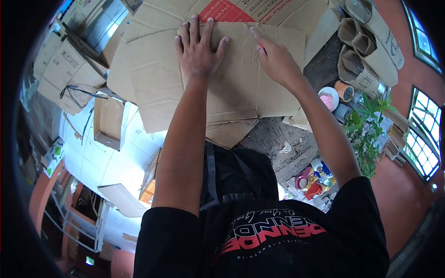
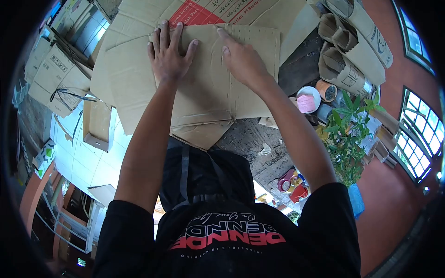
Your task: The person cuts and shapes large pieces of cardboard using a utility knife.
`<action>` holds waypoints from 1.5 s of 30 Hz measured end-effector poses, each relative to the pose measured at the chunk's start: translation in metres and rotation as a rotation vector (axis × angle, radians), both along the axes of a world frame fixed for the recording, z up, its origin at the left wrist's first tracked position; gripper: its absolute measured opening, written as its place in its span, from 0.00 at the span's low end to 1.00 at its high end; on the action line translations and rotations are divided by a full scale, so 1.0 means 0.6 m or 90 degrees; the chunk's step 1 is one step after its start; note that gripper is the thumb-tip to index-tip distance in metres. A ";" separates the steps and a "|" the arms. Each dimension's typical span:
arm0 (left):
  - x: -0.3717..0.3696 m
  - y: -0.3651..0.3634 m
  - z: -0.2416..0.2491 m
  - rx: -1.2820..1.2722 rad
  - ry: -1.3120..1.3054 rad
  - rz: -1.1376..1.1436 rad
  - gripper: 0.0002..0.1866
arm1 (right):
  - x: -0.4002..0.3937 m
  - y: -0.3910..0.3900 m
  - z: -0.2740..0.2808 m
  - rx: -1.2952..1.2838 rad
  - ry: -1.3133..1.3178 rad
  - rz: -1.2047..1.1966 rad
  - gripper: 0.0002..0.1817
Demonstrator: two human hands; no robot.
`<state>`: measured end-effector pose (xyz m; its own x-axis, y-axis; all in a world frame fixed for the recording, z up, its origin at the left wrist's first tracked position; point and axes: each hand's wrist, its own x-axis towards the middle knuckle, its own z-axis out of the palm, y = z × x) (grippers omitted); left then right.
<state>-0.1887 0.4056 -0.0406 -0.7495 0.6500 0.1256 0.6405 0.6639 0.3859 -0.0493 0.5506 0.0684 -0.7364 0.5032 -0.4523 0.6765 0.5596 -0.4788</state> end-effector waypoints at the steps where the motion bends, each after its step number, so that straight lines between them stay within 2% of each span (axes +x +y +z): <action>1: 0.001 -0.002 0.002 0.004 -0.005 0.002 0.37 | 0.001 -0.004 -0.011 0.012 0.029 -0.011 0.29; 6: 0.001 0.015 0.014 0.063 -0.027 0.078 0.34 | -0.013 -0.012 -0.045 0.063 0.224 -0.049 0.30; 8: 0.030 0.028 0.008 0.077 -0.038 0.177 0.30 | -0.023 -0.006 -0.027 0.067 0.190 -0.069 0.31; 11: 0.044 0.038 0.000 -0.039 0.088 0.092 0.25 | -0.025 0.002 -0.023 0.054 0.154 -0.045 0.30; 14: 0.037 0.036 -0.008 0.068 0.012 0.030 0.22 | -0.038 0.005 -0.001 0.030 0.102 -0.023 0.29; 18: 0.038 0.044 -0.001 0.065 0.004 0.057 0.23 | -0.076 0.010 0.032 0.037 0.011 -0.002 0.27; 27: 0.040 0.045 -0.002 0.069 -0.012 0.065 0.24 | -0.103 0.021 0.012 0.068 -0.077 0.142 0.27; 32: 0.038 0.047 -0.006 0.066 -0.025 0.066 0.24 | 0.014 -0.060 0.045 0.027 -0.075 0.036 0.28; 38: 0.037 0.041 -0.005 0.076 -0.024 0.043 0.27 | 0.049 -0.074 0.030 0.066 -0.080 -0.001 0.28; 41: 0.043 0.013 -0.005 0.139 -0.024 -0.025 0.33 | 0.053 -0.052 0.045 0.082 -0.101 0.006 0.28; 44: 0.086 -0.043 -0.002 0.015 -0.041 -0.092 0.36 | 0.053 -0.031 0.027 0.071 -0.065 0.008 0.28; 45: 0.089 -0.039 0.001 0.008 -0.048 -0.071 0.36 | 0.048 -0.027 0.023 0.062 -0.044 0.005 0.28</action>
